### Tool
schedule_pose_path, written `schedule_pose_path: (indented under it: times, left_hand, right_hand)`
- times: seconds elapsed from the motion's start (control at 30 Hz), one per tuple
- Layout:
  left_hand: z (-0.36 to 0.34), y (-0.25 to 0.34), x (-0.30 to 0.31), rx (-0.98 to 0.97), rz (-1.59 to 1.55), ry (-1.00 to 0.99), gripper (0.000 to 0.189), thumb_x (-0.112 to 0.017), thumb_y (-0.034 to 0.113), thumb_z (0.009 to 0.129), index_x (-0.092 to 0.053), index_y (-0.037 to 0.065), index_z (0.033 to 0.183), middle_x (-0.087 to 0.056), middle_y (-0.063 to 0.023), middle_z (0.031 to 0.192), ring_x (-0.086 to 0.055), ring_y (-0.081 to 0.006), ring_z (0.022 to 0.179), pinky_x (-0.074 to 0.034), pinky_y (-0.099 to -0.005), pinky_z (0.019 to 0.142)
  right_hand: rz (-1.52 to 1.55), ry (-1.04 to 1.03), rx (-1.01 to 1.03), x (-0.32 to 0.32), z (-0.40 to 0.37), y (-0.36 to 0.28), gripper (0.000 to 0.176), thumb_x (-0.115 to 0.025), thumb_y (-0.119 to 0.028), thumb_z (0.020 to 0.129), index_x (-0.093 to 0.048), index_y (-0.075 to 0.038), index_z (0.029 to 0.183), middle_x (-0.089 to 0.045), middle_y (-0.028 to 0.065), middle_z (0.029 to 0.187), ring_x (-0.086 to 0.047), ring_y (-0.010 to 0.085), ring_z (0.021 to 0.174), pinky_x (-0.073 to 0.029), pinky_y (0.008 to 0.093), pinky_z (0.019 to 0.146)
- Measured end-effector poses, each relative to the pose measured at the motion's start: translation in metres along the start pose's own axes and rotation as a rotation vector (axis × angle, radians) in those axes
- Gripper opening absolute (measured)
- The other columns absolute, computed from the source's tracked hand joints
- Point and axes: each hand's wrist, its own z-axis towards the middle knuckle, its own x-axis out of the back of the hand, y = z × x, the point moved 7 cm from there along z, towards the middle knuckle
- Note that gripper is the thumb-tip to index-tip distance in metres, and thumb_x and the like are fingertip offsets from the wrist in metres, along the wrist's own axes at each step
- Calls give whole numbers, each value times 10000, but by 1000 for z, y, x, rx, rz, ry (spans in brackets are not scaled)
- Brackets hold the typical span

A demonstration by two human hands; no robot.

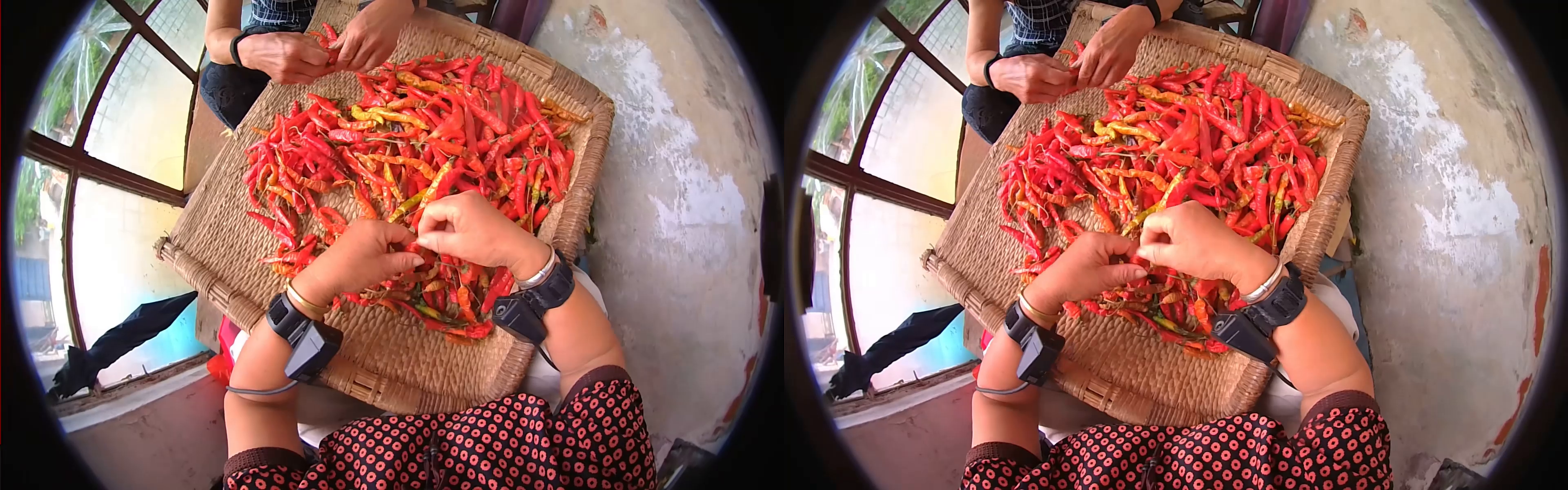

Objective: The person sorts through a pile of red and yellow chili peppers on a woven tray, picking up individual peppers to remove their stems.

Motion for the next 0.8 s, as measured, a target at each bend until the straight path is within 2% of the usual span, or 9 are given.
schedule_pose_path:
  times: [0.13,0.2,0.23,0.3,0.37,0.6,0.67,0.73,0.8]
  left_hand:
    - [-7,-14,39,105,-221,206,162,-622,174,834,-648,15,846,-610,10,670,-484,-36,566,-393,-204,509]
    - [-11,-17,66,102,-504,454,160,-604,186,852,-642,30,861,-609,11,682,-460,-21,551,-383,-187,507]
    - [-9,-22,70,101,-504,454,160,-604,186,852,-642,30,861,-609,11,682,-460,-21,551,-383,-187,507]
    - [-13,-34,90,-89,-845,731,158,-584,197,871,-630,47,889,-604,14,688,-444,-20,524,-378,-176,500]
    - [-13,-38,92,-86,-857,724,161,-580,199,875,-627,46,899,-605,10,695,-448,-24,520,-378,-176,497]
    - [-23,-8,91,-91,-643,544,171,-583,206,874,-635,46,845,-594,28,671,-478,-23,515,-379,-173,479]
    - [-23,-10,86,66,-421,348,182,-572,213,882,-641,48,849,-596,23,662,-489,-29,507,-388,-171,487]
    - [-18,-12,87,98,-401,392,202,-569,225,886,-631,40,936,-589,24,673,-506,-32,542,-394,-170,493]
    - [-23,-20,101,-120,-940,840,260,-576,234,882,-596,29,1042,-579,27,693,-508,-31,581,-413,-170,512]
  right_hand:
    - [288,103,-187,10,-1,11,148,-620,-138,763,-627,-24,857,-609,117,730,-600,232,632,-464,316,588]
    - [-282,189,57,14,0,5,175,-624,-155,758,-620,-29,880,-614,117,756,-610,264,690,-476,338,623]
    - [-451,157,9,7,-1,10,178,-635,-202,746,-610,-45,826,-614,123,773,-603,324,772,-476,415,681]
    - [-468,90,37,-3,-5,13,189,-636,-203,743,-603,-49,846,-614,123,787,-602,325,783,-476,423,690]
    - [-514,-40,31,-13,-5,15,260,-623,-191,738,-585,-44,949,-609,128,845,-595,316,826,-472,425,720]
    - [-607,48,-21,-3,-3,11,264,-637,-210,736,-584,-42,932,-611,122,847,-595,312,830,-474,423,707]
    - [-697,15,-47,-4,-5,14,250,-657,-209,724,-581,-46,898,-610,127,842,-596,308,821,-475,420,696]
    - [-714,25,-36,-6,-8,14,246,-669,-204,713,-576,-45,877,-606,126,821,-596,307,812,-477,417,692]
    - [-736,40,-25,-6,-8,13,243,-681,-198,702,-572,-43,856,-601,126,801,-596,306,803,-478,415,687]
